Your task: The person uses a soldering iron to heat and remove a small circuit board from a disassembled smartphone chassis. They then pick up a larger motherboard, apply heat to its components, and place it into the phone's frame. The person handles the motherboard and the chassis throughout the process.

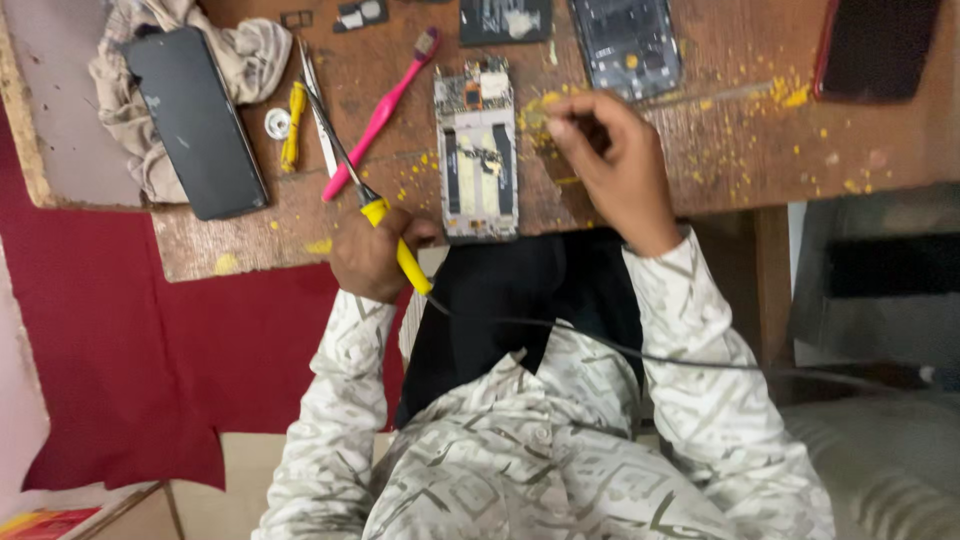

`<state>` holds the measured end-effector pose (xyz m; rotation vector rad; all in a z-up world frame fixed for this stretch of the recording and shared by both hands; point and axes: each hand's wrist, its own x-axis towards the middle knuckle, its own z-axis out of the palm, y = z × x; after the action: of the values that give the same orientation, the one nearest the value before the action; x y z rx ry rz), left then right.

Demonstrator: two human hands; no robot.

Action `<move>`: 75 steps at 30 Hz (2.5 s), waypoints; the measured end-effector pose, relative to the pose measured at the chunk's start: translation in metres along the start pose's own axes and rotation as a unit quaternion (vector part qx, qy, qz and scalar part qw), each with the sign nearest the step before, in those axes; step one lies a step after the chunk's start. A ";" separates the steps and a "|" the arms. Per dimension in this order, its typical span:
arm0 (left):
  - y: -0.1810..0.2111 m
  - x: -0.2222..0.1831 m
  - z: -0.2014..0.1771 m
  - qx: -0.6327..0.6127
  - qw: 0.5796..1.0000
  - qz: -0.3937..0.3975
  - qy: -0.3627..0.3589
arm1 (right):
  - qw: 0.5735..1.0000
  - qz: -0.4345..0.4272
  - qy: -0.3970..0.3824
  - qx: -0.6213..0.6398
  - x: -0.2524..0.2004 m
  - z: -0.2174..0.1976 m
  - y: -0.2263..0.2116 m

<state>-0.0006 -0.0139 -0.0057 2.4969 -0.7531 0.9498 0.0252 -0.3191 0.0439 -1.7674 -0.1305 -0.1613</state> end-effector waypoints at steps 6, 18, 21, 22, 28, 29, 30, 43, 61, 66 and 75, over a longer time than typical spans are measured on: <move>-0.001 -0.001 -0.010 -0.018 0.996 -0.006 -0.082 | 0.994 -0.074 0.031 -0.077 -0.009 0.002 -0.013; -0.009 0.021 -0.015 -0.090 0.992 0.083 -0.003 | 0.963 -0.072 0.064 -0.253 -0.014 0.024 -0.010; -0.009 0.020 -0.014 -0.083 0.993 0.078 0.014 | 0.955 -0.071 0.065 -0.279 -0.012 0.028 -0.012; -0.009 0.020 -0.014 -0.086 0.993 0.082 0.015 | 0.955 -0.067 0.064 -0.282 -0.012 0.030 -0.012; -0.008 0.023 -0.016 -0.097 0.992 0.076 -0.001 | 0.953 -0.057 0.064 -0.292 -0.010 0.032 -0.011; -0.009 0.023 -0.017 -0.094 0.993 0.077 -0.003 | 0.950 -0.063 0.060 -0.300 -0.009 0.032 -0.011; -0.008 0.022 -0.018 -0.091 0.993 0.077 -0.004 | 0.947 -0.069 0.056 -0.309 -0.009 0.032 -0.013; -0.008 0.026 -0.021 -0.118 0.990 0.063 -0.036 | 0.933 -0.070 -0.075 -0.344 0.057 0.039 -0.046; -0.012 0.019 -0.016 -0.120 0.989 0.084 -0.016 | 0.972 -0.020 -0.021 -0.234 0.051 0.044 -0.007; -0.008 0.012 -0.020 -0.157 0.986 0.037 -0.044 | 0.995 -0.037 0.097 -0.007 0.015 0.041 0.001; 0.061 0.126 -0.057 -0.211 0.974 0.084 -0.018 | 0.964 0.009 0.229 0.138 -0.022 0.040 0.015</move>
<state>0.0143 -0.0774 0.1306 2.1083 -1.0674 0.7066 0.0076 -0.2825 0.0179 -1.4133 0.1914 -0.5095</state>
